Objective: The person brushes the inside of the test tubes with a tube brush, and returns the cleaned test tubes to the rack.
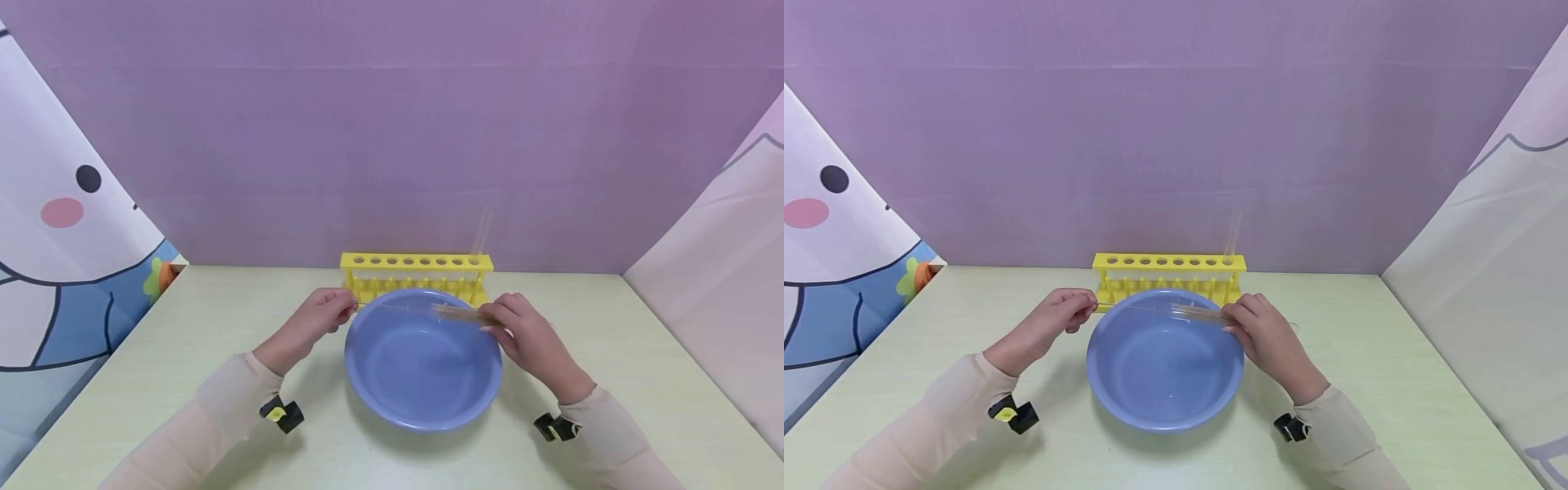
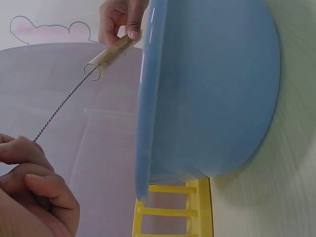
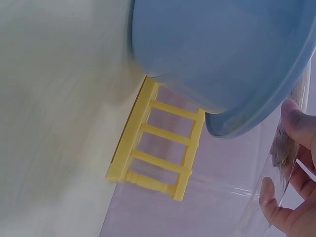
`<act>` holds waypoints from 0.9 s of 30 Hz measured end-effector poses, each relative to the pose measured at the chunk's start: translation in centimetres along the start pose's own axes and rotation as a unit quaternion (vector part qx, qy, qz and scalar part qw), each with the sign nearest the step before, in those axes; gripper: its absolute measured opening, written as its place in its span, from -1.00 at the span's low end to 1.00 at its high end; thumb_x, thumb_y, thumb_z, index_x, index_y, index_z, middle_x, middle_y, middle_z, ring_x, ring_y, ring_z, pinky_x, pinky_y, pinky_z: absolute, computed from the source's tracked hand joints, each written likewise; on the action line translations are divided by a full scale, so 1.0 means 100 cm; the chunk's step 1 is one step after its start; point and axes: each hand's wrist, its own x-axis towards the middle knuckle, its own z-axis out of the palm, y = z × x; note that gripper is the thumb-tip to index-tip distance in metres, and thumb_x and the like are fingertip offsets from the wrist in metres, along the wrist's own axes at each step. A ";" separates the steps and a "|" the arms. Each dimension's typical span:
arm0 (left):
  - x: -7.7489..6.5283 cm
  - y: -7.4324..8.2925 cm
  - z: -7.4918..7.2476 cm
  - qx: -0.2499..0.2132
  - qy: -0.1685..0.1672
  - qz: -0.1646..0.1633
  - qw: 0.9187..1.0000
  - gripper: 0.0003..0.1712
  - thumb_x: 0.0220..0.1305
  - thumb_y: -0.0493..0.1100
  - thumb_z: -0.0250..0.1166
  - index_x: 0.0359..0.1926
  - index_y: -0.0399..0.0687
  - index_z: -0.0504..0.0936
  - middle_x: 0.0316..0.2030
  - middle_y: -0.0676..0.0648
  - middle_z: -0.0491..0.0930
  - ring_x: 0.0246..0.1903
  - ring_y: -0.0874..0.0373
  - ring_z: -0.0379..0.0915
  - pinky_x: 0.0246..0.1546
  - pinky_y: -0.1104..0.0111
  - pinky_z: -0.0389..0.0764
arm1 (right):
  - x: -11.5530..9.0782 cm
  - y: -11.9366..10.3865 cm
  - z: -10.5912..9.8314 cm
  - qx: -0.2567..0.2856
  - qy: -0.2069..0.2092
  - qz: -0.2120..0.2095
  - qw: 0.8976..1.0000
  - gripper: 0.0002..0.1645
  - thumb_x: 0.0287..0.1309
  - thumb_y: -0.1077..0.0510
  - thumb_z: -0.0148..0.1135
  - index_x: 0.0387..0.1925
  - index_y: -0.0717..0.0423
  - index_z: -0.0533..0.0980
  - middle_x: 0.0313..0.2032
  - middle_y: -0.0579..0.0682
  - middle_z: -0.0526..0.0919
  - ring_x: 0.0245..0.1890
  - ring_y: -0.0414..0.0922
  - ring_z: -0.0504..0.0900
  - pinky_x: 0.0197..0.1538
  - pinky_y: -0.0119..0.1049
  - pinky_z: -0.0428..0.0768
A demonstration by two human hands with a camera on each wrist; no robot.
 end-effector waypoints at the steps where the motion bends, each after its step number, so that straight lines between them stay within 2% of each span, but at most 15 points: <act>1: 0.000 0.000 -0.001 -0.001 -0.001 0.001 1.000 -0.67 0.32 -0.18 -0.08 -0.59 -0.13 0.37 -0.72 0.05 0.16 -0.65 0.20 0.09 -0.52 0.43 0.20 | 0.000 0.000 0.000 -0.001 -0.002 0.002 1.000 -0.56 -0.25 0.36 0.49 -0.22 0.18 0.57 -0.32 -0.09 0.51 -0.30 -0.18 0.40 -0.27 -0.45 0.42; 7: -0.002 0.000 -0.004 -0.002 -0.002 0.001 1.000 -0.68 0.31 -0.19 -0.08 -0.59 -0.12 0.37 -0.73 0.05 0.14 -0.66 0.19 0.07 -0.52 0.43 0.19 | -0.003 0.001 -0.001 -0.004 -0.011 0.012 1.000 -0.57 -0.24 0.36 0.49 -0.21 0.17 0.57 -0.31 -0.09 0.52 -0.29 -0.19 0.40 -0.31 -0.33 0.49; 15: -0.005 -0.001 -0.010 0.003 -0.005 0.002 1.000 -0.69 0.32 -0.18 -0.07 -0.58 -0.12 0.38 -0.72 0.04 0.17 -0.66 0.20 0.08 -0.51 0.42 0.21 | -0.004 0.000 -0.003 -0.002 -0.008 0.010 1.000 -0.55 -0.27 0.39 0.49 -0.22 0.16 0.57 -0.32 -0.11 0.51 -0.30 -0.20 0.40 -0.32 -0.34 0.48; 21: -0.007 -0.001 -0.015 0.002 -0.010 0.014 1.000 -0.69 0.32 -0.20 -0.07 -0.58 -0.12 0.38 -0.71 0.04 0.18 -0.65 0.22 0.09 -0.51 0.42 0.21 | -0.004 0.000 -0.005 -0.002 -0.005 0.006 1.000 -0.53 -0.29 0.42 0.49 -0.22 0.17 0.56 -0.32 -0.11 0.52 -0.30 -0.19 0.39 -0.28 -0.44 0.42; 27: -0.007 -0.003 -0.019 0.002 -0.008 0.009 1.000 -0.70 0.32 -0.20 -0.07 -0.56 -0.12 0.39 -0.70 0.04 0.20 -0.65 0.20 0.09 -0.48 0.41 0.22 | -0.005 0.002 -0.006 -0.004 -0.001 0.001 1.000 -0.54 -0.29 0.41 0.49 -0.22 0.19 0.56 -0.32 -0.08 0.52 -0.31 -0.17 0.39 -0.29 -0.41 0.41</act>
